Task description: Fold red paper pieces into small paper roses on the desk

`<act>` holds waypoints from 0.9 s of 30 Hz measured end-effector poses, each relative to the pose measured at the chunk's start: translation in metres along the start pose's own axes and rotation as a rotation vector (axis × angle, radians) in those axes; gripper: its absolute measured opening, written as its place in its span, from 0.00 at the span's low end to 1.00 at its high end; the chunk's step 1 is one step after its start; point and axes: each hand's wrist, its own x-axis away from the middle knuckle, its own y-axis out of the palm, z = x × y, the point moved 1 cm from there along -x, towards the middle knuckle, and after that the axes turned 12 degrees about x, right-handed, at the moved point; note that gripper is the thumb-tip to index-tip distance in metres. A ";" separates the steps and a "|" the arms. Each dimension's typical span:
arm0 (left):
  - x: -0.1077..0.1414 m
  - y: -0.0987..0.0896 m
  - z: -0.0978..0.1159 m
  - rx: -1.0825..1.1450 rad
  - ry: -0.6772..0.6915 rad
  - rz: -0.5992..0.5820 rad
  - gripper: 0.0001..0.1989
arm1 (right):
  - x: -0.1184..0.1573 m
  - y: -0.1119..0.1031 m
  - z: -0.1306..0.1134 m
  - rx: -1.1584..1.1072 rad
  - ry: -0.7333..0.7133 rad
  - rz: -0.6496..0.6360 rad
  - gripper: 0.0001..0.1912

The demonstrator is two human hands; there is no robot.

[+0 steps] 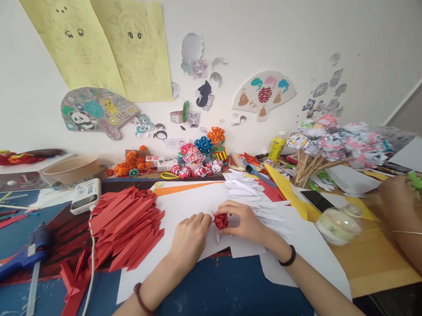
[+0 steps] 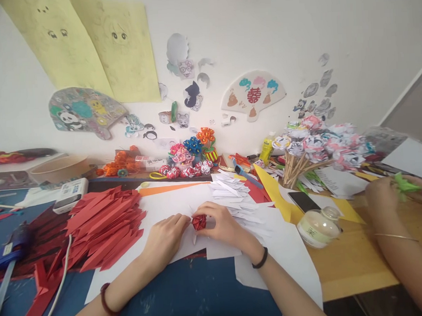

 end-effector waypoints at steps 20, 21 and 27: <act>0.001 0.002 -0.002 0.022 0.014 0.082 0.11 | -0.001 -0.004 -0.005 0.010 -0.001 -0.003 0.21; 0.000 0.002 -0.002 0.026 0.010 0.086 0.12 | -0.001 -0.003 -0.004 0.009 0.001 0.002 0.20; 0.000 0.002 -0.003 0.055 -0.010 0.090 0.11 | 0.000 -0.002 -0.002 0.009 0.010 0.044 0.18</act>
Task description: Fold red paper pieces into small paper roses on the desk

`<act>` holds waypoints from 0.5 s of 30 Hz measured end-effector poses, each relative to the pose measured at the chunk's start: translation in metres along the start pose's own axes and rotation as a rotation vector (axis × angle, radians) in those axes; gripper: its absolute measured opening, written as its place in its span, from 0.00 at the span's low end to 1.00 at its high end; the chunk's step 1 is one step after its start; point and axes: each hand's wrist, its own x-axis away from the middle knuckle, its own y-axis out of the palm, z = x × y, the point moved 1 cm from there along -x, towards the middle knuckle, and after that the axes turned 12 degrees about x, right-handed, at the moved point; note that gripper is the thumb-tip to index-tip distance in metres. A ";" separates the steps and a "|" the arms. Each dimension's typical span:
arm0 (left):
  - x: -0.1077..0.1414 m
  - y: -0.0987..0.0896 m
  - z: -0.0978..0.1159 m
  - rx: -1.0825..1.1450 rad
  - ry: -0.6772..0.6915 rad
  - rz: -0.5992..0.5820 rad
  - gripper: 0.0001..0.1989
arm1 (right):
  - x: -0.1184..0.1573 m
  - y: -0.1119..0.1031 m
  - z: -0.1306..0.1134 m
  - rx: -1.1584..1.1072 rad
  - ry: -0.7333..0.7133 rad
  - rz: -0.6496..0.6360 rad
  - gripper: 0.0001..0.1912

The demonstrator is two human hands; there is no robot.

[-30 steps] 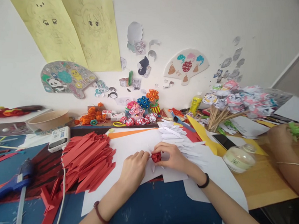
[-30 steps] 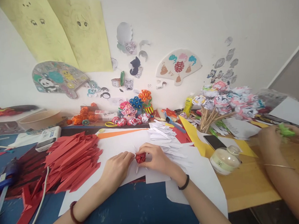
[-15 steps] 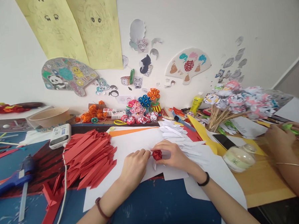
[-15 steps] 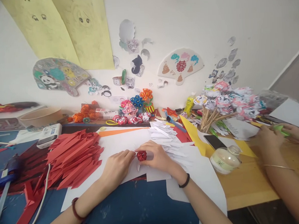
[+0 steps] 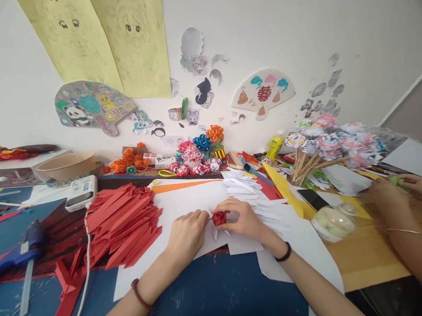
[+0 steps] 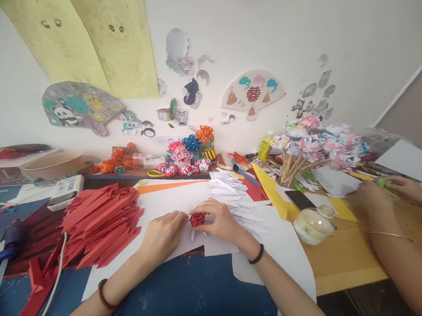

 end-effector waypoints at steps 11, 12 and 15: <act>0.000 -0.002 0.001 -0.029 0.033 -0.029 0.09 | 0.001 -0.001 -0.001 0.013 0.011 0.000 0.16; 0.000 -0.002 0.002 -0.039 0.042 -0.035 0.09 | 0.001 -0.001 -0.001 0.016 0.005 -0.007 0.16; 0.001 -0.001 0.002 -0.055 0.058 -0.018 0.10 | 0.000 0.000 0.000 0.026 -0.006 -0.005 0.17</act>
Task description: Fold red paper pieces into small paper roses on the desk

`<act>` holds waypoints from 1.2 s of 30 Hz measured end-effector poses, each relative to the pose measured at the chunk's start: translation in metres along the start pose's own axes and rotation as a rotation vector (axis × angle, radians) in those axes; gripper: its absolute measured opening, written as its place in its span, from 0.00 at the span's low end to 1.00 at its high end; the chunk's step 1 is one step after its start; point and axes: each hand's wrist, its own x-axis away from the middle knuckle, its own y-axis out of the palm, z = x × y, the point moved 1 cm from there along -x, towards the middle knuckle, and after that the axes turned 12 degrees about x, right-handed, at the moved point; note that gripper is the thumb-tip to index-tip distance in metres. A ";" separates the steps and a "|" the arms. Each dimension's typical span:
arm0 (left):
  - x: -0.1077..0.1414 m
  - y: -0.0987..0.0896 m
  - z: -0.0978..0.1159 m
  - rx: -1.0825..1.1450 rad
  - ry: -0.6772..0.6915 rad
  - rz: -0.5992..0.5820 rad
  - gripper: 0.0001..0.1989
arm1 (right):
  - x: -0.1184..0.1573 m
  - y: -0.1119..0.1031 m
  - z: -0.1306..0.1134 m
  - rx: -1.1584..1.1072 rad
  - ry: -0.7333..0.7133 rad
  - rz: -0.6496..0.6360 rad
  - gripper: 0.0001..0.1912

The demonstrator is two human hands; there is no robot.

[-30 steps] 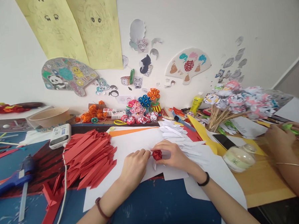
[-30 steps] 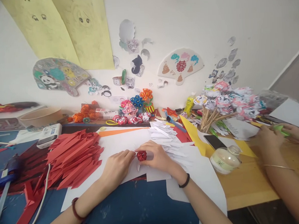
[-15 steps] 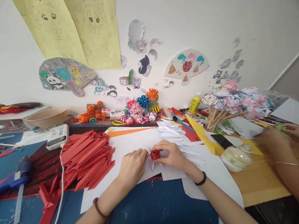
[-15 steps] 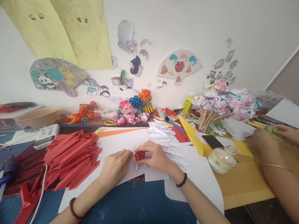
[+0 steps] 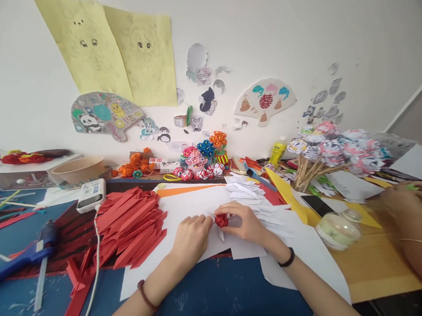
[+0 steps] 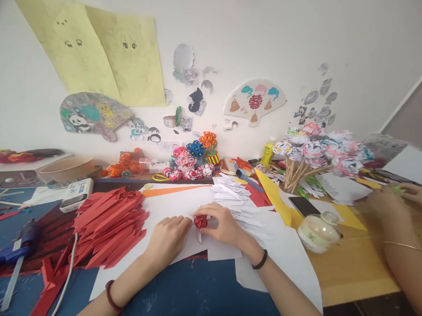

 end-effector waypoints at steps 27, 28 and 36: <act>0.005 0.005 0.011 0.088 0.066 0.054 0.08 | 0.002 0.014 0.010 0.092 0.071 0.072 0.18; 0.004 0.005 0.011 0.086 0.060 0.048 0.09 | 0.003 0.014 0.010 0.086 0.074 0.068 0.18; 0.005 0.003 0.011 0.052 0.051 0.047 0.10 | 0.002 0.010 0.003 0.052 0.055 0.073 0.14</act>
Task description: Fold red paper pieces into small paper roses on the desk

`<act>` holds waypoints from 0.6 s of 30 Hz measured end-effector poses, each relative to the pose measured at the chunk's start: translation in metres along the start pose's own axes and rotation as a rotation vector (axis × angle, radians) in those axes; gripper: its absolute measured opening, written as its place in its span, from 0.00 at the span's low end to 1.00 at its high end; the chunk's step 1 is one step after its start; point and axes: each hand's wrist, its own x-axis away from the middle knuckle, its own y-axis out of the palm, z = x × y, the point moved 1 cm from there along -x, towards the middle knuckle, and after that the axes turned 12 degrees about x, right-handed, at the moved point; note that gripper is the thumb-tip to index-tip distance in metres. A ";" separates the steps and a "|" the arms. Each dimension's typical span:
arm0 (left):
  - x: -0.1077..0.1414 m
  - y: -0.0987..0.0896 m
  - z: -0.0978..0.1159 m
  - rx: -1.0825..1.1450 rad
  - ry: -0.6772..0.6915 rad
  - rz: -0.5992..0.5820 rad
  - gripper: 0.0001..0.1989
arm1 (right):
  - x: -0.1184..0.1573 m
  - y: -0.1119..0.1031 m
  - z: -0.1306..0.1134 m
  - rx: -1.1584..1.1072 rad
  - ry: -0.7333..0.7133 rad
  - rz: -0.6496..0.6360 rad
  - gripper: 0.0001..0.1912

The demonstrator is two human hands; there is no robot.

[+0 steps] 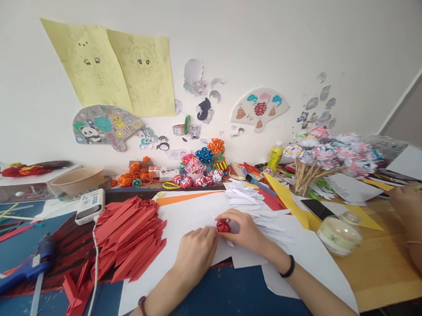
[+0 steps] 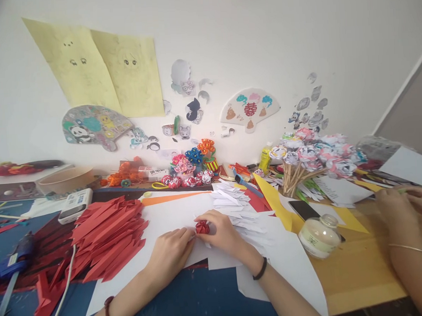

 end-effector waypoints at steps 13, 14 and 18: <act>-0.009 -0.013 -0.028 0.097 -0.052 0.114 0.11 | -0.006 -0.006 0.008 -0.086 0.172 0.112 0.13; -0.009 -0.013 -0.032 0.123 -0.058 0.124 0.11 | -0.005 -0.005 0.010 -0.080 0.187 0.101 0.13; -0.011 -0.012 -0.043 0.257 -0.070 0.143 0.09 | -0.003 0.000 0.012 -0.033 0.200 0.023 0.17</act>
